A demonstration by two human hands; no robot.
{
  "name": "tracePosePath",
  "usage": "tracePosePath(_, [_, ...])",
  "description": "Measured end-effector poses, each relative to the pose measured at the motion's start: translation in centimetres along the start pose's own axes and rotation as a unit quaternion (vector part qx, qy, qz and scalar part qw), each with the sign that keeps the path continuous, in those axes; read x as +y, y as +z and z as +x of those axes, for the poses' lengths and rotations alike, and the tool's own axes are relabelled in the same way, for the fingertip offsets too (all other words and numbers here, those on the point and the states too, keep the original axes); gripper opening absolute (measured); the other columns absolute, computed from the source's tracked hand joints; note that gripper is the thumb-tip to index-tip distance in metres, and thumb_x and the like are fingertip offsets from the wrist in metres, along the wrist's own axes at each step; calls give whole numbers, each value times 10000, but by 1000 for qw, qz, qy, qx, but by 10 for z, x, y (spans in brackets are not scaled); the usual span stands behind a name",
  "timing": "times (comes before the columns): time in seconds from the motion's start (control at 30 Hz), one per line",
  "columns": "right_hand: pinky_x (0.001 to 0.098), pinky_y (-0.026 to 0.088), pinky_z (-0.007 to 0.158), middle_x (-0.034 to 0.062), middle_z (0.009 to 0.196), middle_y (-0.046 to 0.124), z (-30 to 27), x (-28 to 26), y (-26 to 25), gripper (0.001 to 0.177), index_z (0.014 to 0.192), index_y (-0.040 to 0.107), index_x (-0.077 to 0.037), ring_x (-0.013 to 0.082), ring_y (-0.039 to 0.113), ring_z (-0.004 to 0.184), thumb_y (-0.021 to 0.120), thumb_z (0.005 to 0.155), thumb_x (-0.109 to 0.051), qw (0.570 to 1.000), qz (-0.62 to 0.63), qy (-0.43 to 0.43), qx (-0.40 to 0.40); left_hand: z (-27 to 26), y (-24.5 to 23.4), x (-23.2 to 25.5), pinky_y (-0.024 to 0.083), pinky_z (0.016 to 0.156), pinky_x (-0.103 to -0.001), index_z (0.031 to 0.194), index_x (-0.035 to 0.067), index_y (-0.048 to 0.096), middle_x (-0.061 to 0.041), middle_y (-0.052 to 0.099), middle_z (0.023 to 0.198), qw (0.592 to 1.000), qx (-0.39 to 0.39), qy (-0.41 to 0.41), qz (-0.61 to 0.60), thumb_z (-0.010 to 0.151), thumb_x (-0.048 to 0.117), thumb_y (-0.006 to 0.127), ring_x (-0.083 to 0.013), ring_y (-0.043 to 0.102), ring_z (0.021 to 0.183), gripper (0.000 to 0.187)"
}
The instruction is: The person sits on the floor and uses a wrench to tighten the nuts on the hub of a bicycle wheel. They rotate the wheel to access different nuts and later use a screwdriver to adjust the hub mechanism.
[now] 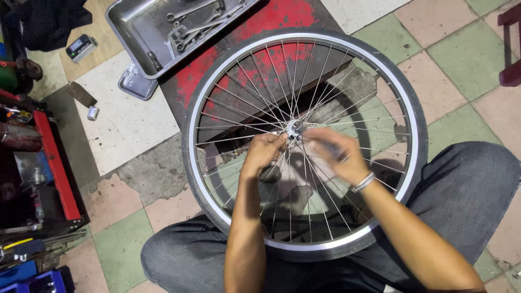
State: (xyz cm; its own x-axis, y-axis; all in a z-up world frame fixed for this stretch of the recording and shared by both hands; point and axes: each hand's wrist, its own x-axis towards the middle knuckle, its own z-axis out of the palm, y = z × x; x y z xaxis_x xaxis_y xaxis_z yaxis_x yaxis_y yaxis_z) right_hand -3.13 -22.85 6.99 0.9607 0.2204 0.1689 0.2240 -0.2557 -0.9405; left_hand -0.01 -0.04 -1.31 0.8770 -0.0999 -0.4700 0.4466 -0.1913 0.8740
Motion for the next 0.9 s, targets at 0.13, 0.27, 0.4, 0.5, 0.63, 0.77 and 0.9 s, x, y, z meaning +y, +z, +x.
tracePosePath(0.13, [298,616,793,124,1128,767,31,45,-20,299,1259,648,0,134,736,844,626,1001,-150,942,240,202,117,-2,0,9,352,402,-265,771,35,773,9,535,504,999,8,-18,34,920,421,737,-72,457,431,415])
tracePosePath(0.27, [281,568,642,146,1033,782,85,84,-8,334,1316,610,51,107,652,713,611,1027,-116,935,244,215,139,-4,1,12,336,400,-269,763,32,774,14,522,490,999,11,-14,28,917,417,738,-69,443,423,416])
tracePosePath(0.4, [273,547,657,123,958,799,132,78,27,243,1150,692,25,112,704,758,678,957,-123,988,41,143,29,-1,1,7,324,398,-280,742,27,762,5,491,489,999,9,-24,18,918,429,740,-83,408,413,439])
tracePosePath(0.5, [348,563,689,126,874,768,134,42,60,272,1048,735,-28,186,718,747,789,846,-203,991,-118,46,-53,14,-1,-16,344,404,-285,751,38,764,-7,532,488,998,17,-30,54,920,388,735,-89,462,419,390])
tracePosePath(0.63, [429,530,786,108,927,746,77,-8,69,186,1003,773,-112,308,660,921,791,846,-211,946,-278,-85,-145,42,-4,-62,435,442,-300,770,-33,738,-3,659,586,997,16,69,35,856,60,662,-82,600,514,148])
tracePosePath(0.77, [399,545,829,40,1078,764,36,-37,33,334,1160,759,-123,274,642,945,730,828,-89,950,-224,-152,-156,38,0,-51,401,452,-283,826,38,773,28,624,578,998,-4,66,-14,932,178,651,-60,531,500,214])
tracePosePath(0.9, [375,545,878,57,1100,750,21,-54,-14,272,1161,736,-81,250,645,984,726,891,-110,945,-163,-254,-127,13,1,-9,317,432,-290,786,35,776,-2,527,493,999,13,-12,40,943,310,720,-87,433,431,322])
